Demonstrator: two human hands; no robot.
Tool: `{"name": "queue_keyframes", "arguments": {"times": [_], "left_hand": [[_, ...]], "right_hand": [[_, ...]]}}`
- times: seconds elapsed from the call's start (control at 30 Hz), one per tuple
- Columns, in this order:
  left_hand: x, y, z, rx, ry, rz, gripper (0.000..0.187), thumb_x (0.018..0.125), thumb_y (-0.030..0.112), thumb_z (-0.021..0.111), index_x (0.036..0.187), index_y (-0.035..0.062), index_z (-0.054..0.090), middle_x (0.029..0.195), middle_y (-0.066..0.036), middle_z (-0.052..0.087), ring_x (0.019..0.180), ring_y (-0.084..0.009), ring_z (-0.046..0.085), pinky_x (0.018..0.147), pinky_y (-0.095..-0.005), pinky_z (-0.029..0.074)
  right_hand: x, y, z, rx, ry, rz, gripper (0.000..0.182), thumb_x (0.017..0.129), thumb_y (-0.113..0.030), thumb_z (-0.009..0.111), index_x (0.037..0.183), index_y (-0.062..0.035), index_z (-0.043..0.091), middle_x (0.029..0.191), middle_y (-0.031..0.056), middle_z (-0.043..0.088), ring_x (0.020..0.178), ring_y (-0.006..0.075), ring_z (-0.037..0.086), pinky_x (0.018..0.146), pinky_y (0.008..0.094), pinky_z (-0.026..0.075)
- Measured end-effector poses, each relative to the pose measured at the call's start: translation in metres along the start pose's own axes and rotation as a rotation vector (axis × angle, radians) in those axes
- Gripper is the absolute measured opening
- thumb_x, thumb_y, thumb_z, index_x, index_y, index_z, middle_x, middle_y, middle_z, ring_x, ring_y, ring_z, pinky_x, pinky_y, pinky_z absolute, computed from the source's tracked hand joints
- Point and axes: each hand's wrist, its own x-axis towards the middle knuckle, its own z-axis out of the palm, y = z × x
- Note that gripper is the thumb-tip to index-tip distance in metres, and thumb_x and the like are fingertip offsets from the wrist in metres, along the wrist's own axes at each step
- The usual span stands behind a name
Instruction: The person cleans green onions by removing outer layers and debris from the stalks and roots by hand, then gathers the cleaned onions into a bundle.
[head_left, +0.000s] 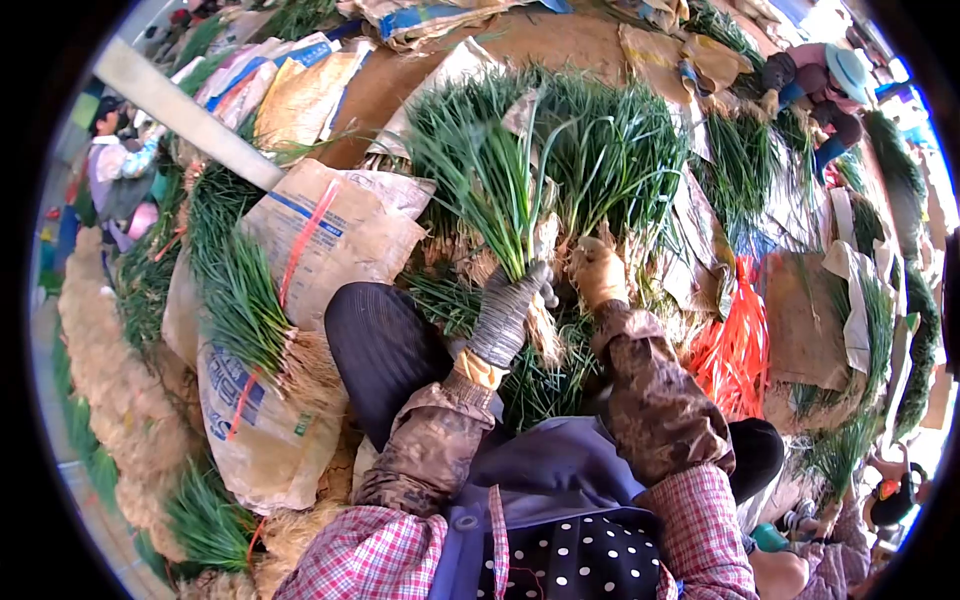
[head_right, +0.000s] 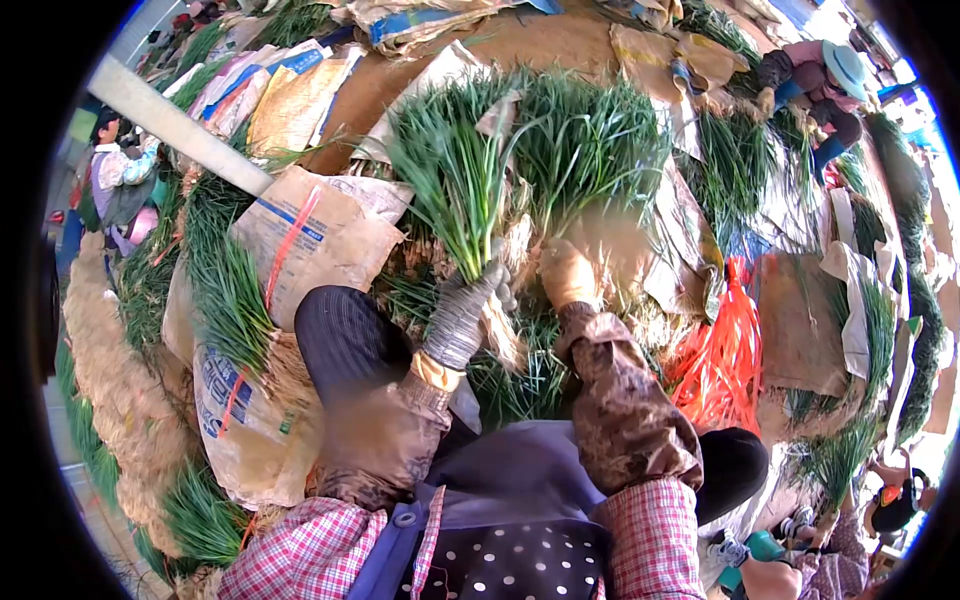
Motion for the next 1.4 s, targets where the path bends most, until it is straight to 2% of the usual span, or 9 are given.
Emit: {"name": "queue_keyframes", "arguments": {"times": [0.37, 0.47, 0.67, 0.73, 0.83, 0.93, 1.1, 1.23, 1.4], "left_hand": [[-0.009, -0.010, -0.017, 0.114, 0.110, -0.228, 0.035, 0.074, 0.023, 0.079, 0.097, 0.0014, 0.064, 0.083, -0.006, 0.065, 0.067, -0.0155, 0.059, 0.063, -0.0299, 0.049], [0.017, -0.050, -0.035, 0.498, 0.385, -0.163, 0.040, 0.073, 0.029, 0.077, 0.095, -0.0006, 0.063, 0.082, -0.010, 0.066, 0.069, -0.0217, 0.061, 0.067, -0.0335, 0.050], [0.022, -0.076, -0.056, 1.064, 0.209, 0.269, 0.018, 0.074, 0.019, 0.061, 0.072, 0.0006, 0.064, 0.070, -0.018, 0.063, 0.065, -0.0318, 0.062, 0.060, -0.0410, 0.047], [0.011, -0.049, -0.048, 2.032, -0.071, 0.438, 0.019, 0.079, 0.017, 0.057, 0.068, 0.0023, 0.063, 0.071, -0.015, 0.062, 0.065, -0.0319, 0.060, 0.056, -0.0395, 0.045], [0.007, -0.047, -0.033, 0.585, 0.166, -0.184, 0.014, 0.086, 0.017, 0.062, 0.087, 0.0036, 0.060, 0.066, -0.006, 0.059, 0.052, -0.0187, 0.055, 0.046, -0.0313, 0.043], [0.016, -0.047, -0.035, 0.493, 0.127, -0.087, 0.018, 0.082, 0.017, 0.069, 0.091, 0.0030, 0.060, 0.070, -0.006, 0.061, 0.050, -0.0137, 0.052, 0.042, -0.0247, 0.040], [0.058, -0.090, -0.089, 0.542, 0.389, -0.073, 0.035, 0.076, 0.013, 0.076, 0.101, -0.0064, 0.061, 0.088, -0.009, 0.063, 0.065, -0.0146, 0.057, 0.051, -0.0249, 0.046], [0.001, -0.043, -0.015, 0.440, 0.353, 0.151, 0.030, 0.077, 0.013, 0.075, 0.098, -0.0032, 0.061, 0.081, -0.007, 0.062, 0.061, -0.0144, 0.056, 0.049, -0.0253, 0.045], [0.012, -0.040, -0.024, 0.123, 0.214, 0.019, 0.027, 0.081, 0.011, 0.071, 0.103, 0.0028, 0.058, 0.088, -0.005, 0.063, 0.079, -0.0169, 0.063, 0.062, -0.0280, 0.052]], "right_hand": [[0.104, -0.007, 0.021, -0.362, -0.251, 0.098, 0.035, 0.072, -0.030, 0.069, 0.082, 0.0036, 0.065, 0.085, 0.0272, 0.065, 0.082, 0.0407, 0.064, 0.073, 0.0455, 0.052], [0.073, -0.019, 0.014, -0.320, -0.235, 0.001, 0.036, 0.073, -0.030, 0.073, 0.081, 0.0042, 0.065, 0.080, 0.0182, 0.068, 0.072, 0.0318, 0.067, 0.066, 0.0385, 0.054], [-0.024, -0.044, -0.008, 0.115, -0.375, -0.038, 0.029, 0.088, -0.024, 0.063, 0.102, 0.0012, 0.069, 0.090, 0.0076, 0.069, 0.080, 0.0112, 0.060, 0.073, 0.0264, 0.047], [-0.024, -0.025, 0.000, 0.304, -0.433, 0.107, 0.036, 0.093, -0.031, 0.055, 0.109, -0.0005, 0.065, 0.092, 0.0138, 0.069, 0.076, 0.0231, 0.065, 0.074, 0.0352, 0.051], [-0.020, -0.023, 0.000, 0.748, -0.598, 0.346, 0.035, 0.095, -0.030, 0.052, 0.116, -0.0019, 0.057, 0.088, 0.0067, 0.064, 0.088, 0.0156, 0.061, 0.074, 0.0291, 0.051], [-0.025, -0.014, 0.012, 1.158, -0.561, 0.420, 0.033, 0.086, -0.029, 0.068, 0.101, -0.0004, 0.065, 0.088, 0.0048, 0.065, 0.073, 0.0105, 0.058, 0.065, 0.0242, 0.048], [-0.042, -0.012, 0.034, 0.267, -0.246, -0.161, 0.022, 0.080, -0.016, 0.075, 0.088, 0.0037, 0.068, 0.084, 0.0043, 0.067, 0.075, 0.0092, 0.058, 0.070, 0.0243, 0.048], [-0.053, -0.003, 0.025, 0.501, -0.110, 0.331, 0.022, 0.080, -0.024, 0.070, 0.086, -0.0021, 0.071, 0.070, 0.0073, 0.068, 0.060, 0.0141, 0.061, 0.058, 0.0300, 0.050], [-0.076, 0.090, 0.053, -0.323, -0.953, 0.001, 0.032, 0.079, -0.034, 0.063, 0.081, -0.0035, 0.071, 0.082, 0.0147, 0.069, 0.079, 0.0333, 0.065, 0.071, 0.0421, 0.050]]}}
